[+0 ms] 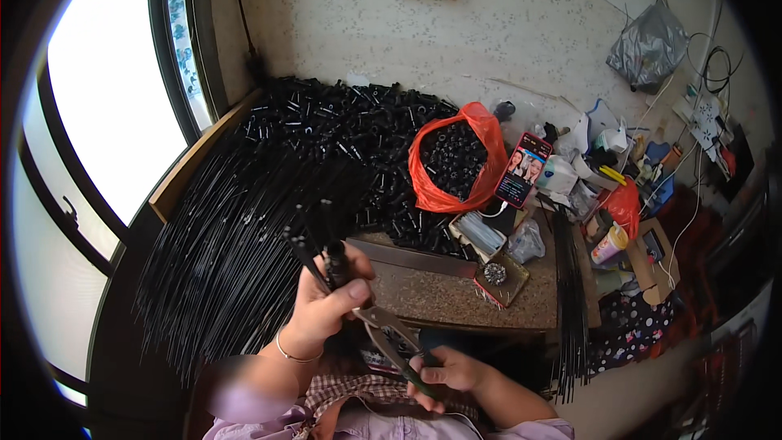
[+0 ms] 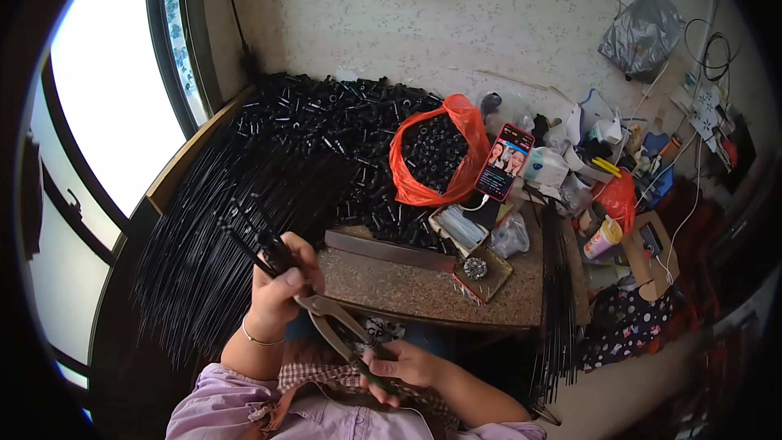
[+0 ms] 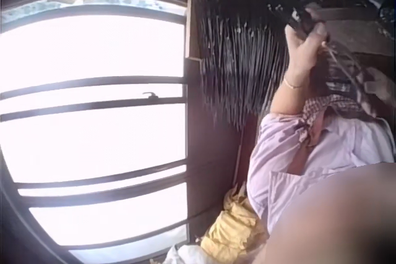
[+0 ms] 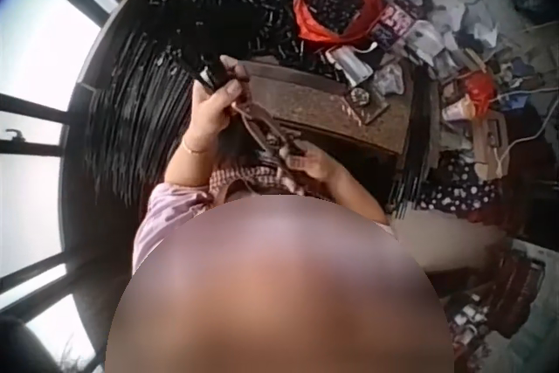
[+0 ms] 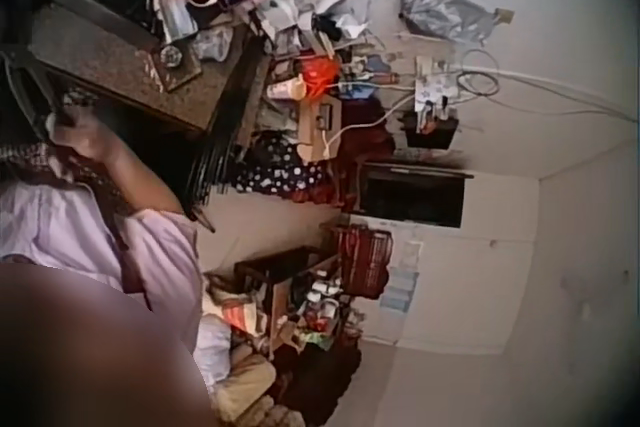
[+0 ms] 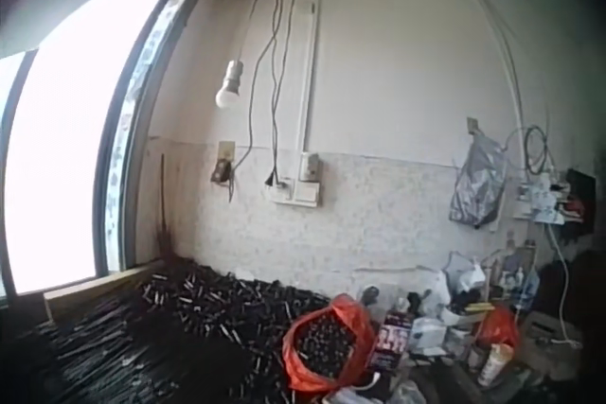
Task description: Assembling bundles of thin black rods by threading them through connectors and securing them with pliers.
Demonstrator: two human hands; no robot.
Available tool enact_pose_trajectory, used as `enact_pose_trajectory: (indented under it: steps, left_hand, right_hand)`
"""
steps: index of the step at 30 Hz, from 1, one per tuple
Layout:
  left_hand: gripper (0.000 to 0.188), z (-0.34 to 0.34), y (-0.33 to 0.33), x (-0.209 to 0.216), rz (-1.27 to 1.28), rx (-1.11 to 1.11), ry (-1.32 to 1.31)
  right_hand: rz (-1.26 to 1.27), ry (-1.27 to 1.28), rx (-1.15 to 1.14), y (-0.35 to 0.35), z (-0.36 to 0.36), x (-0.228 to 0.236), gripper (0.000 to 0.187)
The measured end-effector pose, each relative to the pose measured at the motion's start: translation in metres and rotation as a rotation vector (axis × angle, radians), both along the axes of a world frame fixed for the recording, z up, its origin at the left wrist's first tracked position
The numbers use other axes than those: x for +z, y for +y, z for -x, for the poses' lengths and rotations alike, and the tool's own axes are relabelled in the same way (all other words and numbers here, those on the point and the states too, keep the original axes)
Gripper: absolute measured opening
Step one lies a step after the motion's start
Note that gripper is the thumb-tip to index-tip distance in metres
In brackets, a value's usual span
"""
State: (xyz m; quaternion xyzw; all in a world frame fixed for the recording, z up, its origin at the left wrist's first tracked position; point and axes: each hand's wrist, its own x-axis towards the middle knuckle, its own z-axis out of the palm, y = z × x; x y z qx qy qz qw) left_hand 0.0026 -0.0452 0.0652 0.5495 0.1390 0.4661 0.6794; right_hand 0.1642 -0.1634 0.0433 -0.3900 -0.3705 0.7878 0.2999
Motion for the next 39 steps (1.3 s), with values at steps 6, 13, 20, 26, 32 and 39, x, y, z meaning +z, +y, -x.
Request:
enact_pose_trajectory:
  steps: [6, 13, 20, 26, 32, 39]
  left_hand:
    - [0.041, 0.011, -0.002, 0.002, -0.085, -0.015, 0.032]
    - [0.055, 0.056, 0.003, -0.01, -0.195, -0.102, 0.073]
    - [0.054, 0.06, 0.002, -0.013, -0.197, -0.128, 0.094]
    - [0.053, 0.063, 0.012, -0.024, -0.249, -0.069, 0.137]
    - [0.04, 0.061, 0.01, -0.02, -0.202, -0.097, 0.156]
    - [0.035, 0.063, 0.01, -0.022, -0.128, -0.054, 0.108]
  right_hand:
    - [-0.665, -0.683, -0.257, 0.001, 0.035, -0.021, 0.045]
    - [-0.216, -0.174, -0.18, -0.026, 0.061, -0.008, 0.021]
    - [-0.485, -0.278, -0.106, -0.006, 0.076, -0.034, 0.034]
    - [-1.286, -1.363, -0.576, 0.001, 0.064, -0.045, 0.029]
    - [-0.373, -0.267, -0.192, -0.013, 0.096, -0.04, 0.03]
    - [-0.187, 0.13, -0.074, -0.006, 0.076, -0.033, 0.045]
